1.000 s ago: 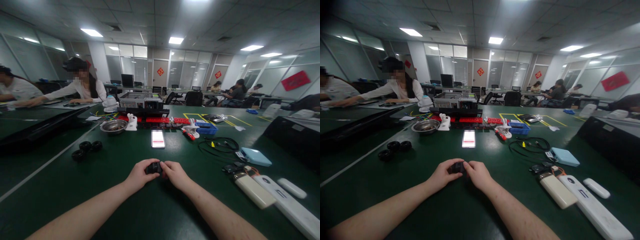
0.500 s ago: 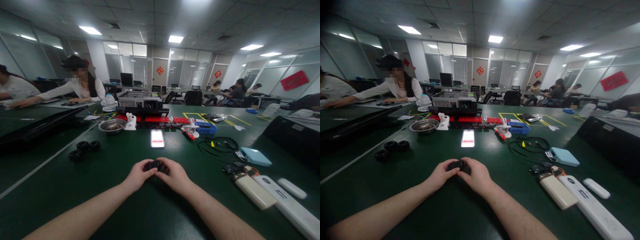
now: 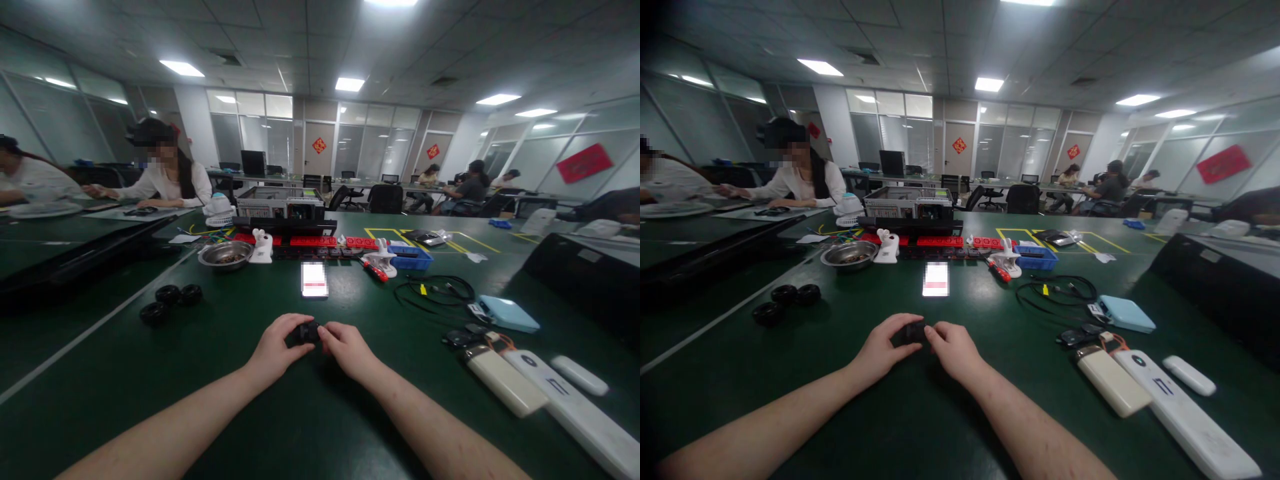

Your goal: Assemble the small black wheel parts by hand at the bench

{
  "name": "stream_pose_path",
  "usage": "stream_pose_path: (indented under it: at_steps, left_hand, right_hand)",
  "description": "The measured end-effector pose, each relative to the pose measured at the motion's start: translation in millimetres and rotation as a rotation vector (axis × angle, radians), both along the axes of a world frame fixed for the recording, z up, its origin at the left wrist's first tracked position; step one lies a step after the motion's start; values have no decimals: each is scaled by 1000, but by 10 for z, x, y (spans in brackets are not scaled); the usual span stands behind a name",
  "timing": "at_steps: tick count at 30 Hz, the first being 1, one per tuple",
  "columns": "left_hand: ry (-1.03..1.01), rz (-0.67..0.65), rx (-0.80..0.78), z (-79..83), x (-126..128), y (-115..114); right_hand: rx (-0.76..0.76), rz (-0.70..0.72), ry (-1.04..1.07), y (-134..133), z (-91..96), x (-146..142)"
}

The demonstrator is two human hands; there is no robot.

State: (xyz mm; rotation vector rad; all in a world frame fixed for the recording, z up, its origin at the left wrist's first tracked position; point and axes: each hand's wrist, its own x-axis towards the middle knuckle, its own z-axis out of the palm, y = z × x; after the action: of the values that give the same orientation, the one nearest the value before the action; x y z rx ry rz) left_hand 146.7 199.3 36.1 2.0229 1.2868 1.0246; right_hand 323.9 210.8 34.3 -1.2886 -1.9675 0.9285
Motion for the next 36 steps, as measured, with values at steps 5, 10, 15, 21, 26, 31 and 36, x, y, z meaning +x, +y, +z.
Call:
stream_pose_path:
  at_steps: [5,10,15,21,26,31,36]
  left_hand:
    - [-115,-1,-238,19,8,10]
    - [-317,-41,-457,1,23,59]
    - [-297,1,-377,15,38,50]
    - [-49,19,-134,24,29,-2]
    - [8,-24,-40,1,8,-17]
    - [-42,32,-132,7,-9,4]
    - [-274,-16,-405,9,31,44]
  right_hand:
    - [2,58,30,8,-2,3]
    - [109,134,-33,-40,40,20]
    - [44,55,42,-9,3,40]
    - [-180,-10,164,110,-122,22]
    - [-201,52,187,100,-146,9]
    - [-76,86,103,54,-78,25]
    - [136,97,-42,-24,60,23]
